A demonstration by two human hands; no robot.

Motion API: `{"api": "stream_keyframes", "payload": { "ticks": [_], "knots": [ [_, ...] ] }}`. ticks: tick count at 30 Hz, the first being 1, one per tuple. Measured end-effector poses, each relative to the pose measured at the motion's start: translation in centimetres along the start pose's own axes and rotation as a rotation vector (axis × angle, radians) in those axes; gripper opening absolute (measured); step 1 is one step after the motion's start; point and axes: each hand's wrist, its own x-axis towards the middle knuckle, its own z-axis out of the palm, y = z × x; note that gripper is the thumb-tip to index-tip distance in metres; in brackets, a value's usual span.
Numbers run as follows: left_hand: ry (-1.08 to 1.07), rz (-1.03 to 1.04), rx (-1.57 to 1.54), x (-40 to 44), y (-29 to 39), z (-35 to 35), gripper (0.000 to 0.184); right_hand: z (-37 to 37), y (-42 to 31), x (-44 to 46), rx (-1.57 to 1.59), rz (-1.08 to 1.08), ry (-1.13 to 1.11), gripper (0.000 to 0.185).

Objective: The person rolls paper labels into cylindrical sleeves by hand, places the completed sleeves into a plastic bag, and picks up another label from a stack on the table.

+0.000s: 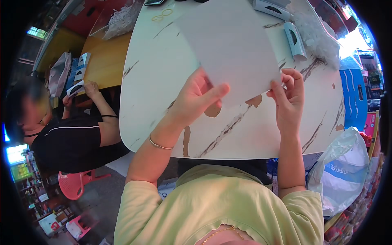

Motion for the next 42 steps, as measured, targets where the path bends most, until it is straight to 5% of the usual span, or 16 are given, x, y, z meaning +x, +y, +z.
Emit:
{"api": "stream_keyframes", "payload": {
  "ticks": [4,6,9,13,15,22,42],
  "knots": [
    [0.026,0.036,0.07,-0.2,-1.0,0.0,0.035,0.7,0.2,-0.6,0.029,0.074,-0.077,0.021],
    [0.028,-0.226,0.03,-0.4,0.0,0.0,0.029,0.5,0.4,-0.4,-0.024,0.033,-0.061,0.019],
    [-0.096,-0.059,0.062,-0.1,0.5,0.5,0.03,0.4,0.3,-0.4,-0.077,0.064,0.001,0.019],
    [-0.083,-0.147,0.067,0.0,0.3,0.3,0.023,0.8,0.2,-0.6,-0.068,0.125,-0.011,0.025],
    [-0.06,-0.193,0.124,0.0,0.1,0.2,0.03,0.9,0.5,-0.6,-1.054,-0.501,0.027,0.033],
    [-0.092,-0.24,0.138,-0.1,0.6,1.5,0.028,2.7,0.4,-1.7,-0.642,-0.575,-0.471,0.018],
    [-0.24,-0.236,0.032,0.0,-0.9,1.0,0.026,2.7,0.5,-1.6,-0.607,-0.448,-0.606,0.016]
  ]
}}
